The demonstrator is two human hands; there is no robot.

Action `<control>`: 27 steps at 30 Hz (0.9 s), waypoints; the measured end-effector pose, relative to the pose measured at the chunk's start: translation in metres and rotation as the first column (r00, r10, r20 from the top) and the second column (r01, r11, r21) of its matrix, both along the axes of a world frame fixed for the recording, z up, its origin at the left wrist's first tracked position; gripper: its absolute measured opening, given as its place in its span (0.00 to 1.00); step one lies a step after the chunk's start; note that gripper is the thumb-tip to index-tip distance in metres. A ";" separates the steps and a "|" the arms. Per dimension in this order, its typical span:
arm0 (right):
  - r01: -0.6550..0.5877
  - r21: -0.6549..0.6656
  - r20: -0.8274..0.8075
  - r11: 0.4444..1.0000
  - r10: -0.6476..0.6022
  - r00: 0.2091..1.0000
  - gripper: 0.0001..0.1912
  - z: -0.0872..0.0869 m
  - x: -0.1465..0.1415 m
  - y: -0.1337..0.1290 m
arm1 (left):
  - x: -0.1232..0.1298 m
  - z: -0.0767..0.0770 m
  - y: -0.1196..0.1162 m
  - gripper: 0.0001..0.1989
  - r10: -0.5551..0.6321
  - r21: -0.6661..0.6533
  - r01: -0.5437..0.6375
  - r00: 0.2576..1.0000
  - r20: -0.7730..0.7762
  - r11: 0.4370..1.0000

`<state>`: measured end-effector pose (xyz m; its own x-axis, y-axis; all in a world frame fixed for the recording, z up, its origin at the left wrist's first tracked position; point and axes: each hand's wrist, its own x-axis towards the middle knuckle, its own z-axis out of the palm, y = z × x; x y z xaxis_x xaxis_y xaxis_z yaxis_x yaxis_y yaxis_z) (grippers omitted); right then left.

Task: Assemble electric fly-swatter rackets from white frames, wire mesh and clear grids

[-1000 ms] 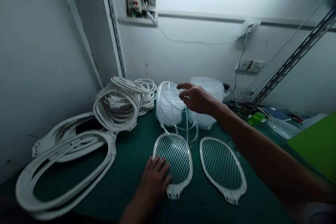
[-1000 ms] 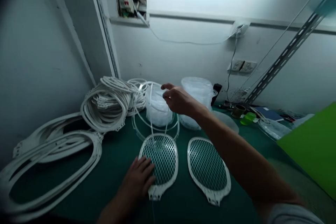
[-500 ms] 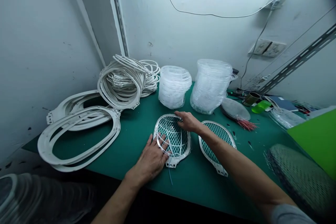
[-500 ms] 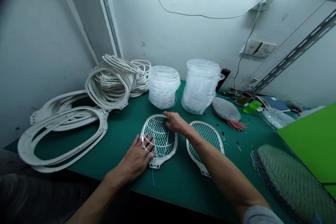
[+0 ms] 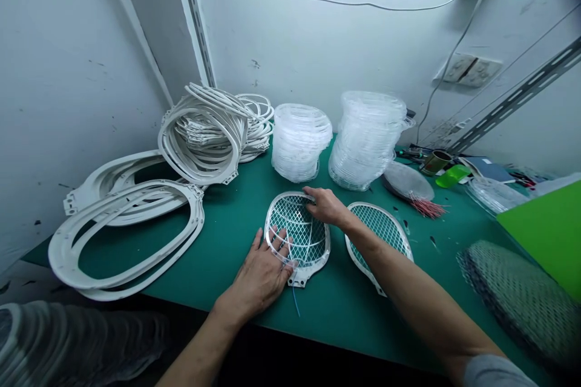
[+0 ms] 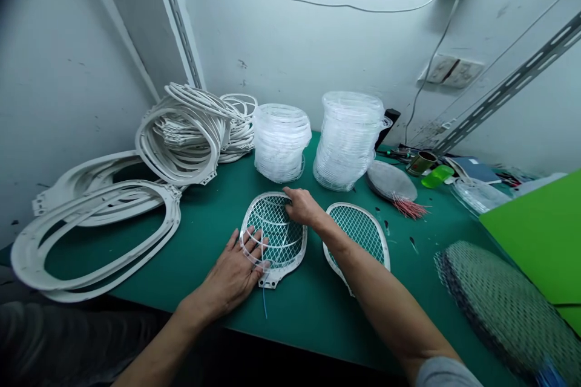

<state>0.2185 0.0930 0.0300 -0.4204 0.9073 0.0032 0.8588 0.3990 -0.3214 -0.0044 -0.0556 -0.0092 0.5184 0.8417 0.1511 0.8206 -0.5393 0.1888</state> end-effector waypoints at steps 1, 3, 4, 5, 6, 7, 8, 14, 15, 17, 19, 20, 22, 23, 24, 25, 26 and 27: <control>-0.005 0.002 0.005 1.000 0.005 1.000 0.30 -0.001 -0.001 0.000 | 0.000 0.000 0.000 0.26 0.000 0.001 0.000 1.000 -0.001 1.000; -0.022 0.003 0.029 1.000 0.022 0.999 0.31 -0.002 -0.003 0.000 | 0.001 0.000 0.000 0.26 0.001 0.007 -0.001 1.000 0.004 1.000; -0.027 0.001 0.045 1.000 0.027 0.999 0.30 -0.002 -0.004 0.001 | 0.001 -0.001 0.000 0.26 0.001 0.009 -0.001 1.000 0.008 1.000; -0.031 -0.003 0.059 1.000 0.031 0.998 0.30 -0.002 -0.005 0.001 | 0.001 -0.001 0.001 0.26 0.001 0.010 -0.001 1.000 0.013 1.000; -0.034 -0.007 0.069 0.999 0.034 0.997 0.29 -0.001 -0.006 0.001 | 0.001 -0.001 0.001 0.26 0.001 0.011 -0.001 1.000 0.018 1.000; -0.035 -0.010 0.075 0.999 0.035 0.997 0.29 -0.001 -0.007 0.001 | 0.001 -0.001 0.001 0.26 0.004 0.012 -0.004 1.000 0.023 1.000; -0.033 -0.011 0.078 0.999 0.034 0.996 0.28 0.000 -0.008 0.001 | 0.001 -0.002 0.001 0.26 0.005 0.014 -0.006 1.000 0.026 1.000; -0.018 -0.010 0.118 1.000 0.019 0.993 0.27 0.001 -0.008 0.000 | 0.001 -0.003 0.001 0.26 0.002 0.008 -0.003 0.999 0.041 1.000; -0.021 -0.018 0.131 1.000 0.024 0.991 0.27 0.002 -0.008 0.001 | 0.001 -0.003 0.002 0.27 0.003 0.010 -0.003 0.999 0.042 1.000; -0.035 -0.036 0.152 0.999 0.040 0.988 0.27 0.003 -0.009 0.003 | 0.001 -0.004 0.002 0.27 0.006 0.010 -0.006 0.999 0.041 1.000; -0.048 -0.053 0.176 0.997 0.057 0.983 0.26 0.005 -0.010 0.005 | 0.001 -0.004 0.002 0.27 0.007 0.001 -0.007 0.999 0.033 1.000; -0.052 -0.060 0.194 0.997 0.063 0.979 0.25 0.006 -0.012 0.005 | 0.001 -0.004 0.002 0.27 0.004 -0.006 -0.004 1.000 0.028 1.000; -0.057 -0.066 0.234 0.996 0.071 0.970 0.23 0.008 -0.015 0.004 | 0.000 -0.004 0.002 0.28 0.000 -0.012 0.000 1.000 0.022 1.000; -0.058 -0.065 0.254 0.996 0.073 0.964 0.23 0.009 -0.018 0.002 | 0.000 -0.004 0.002 0.28 -0.003 -0.012 0.003 1.000 0.020 1.000; -0.059 -0.063 0.275 0.996 0.074 0.959 0.23 0.010 -0.020 0.000 | -0.001 -0.004 0.001 0.28 -0.006 -0.012 0.007 1.000 0.019 1.000; -0.060 -0.059 0.296 0.996 0.075 0.952 0.22 0.011 -0.022 -0.002 | -0.001 -0.004 0.001 0.28 -0.009 -0.011 0.009 1.000 0.018 1.000; -0.062 -0.055 0.317 0.997 0.076 0.945 0.23 0.013 -0.024 -0.005 | -0.001 -0.004 0.001 0.28 -0.010 -0.010 0.010 1.000 0.018 1.000; -0.064 -0.051 0.337 0.997 0.077 0.938 0.23 0.014 -0.025 -0.007 | -0.001 -0.004 0.001 0.27 -0.010 -0.011 0.011 1.000 0.018 1.000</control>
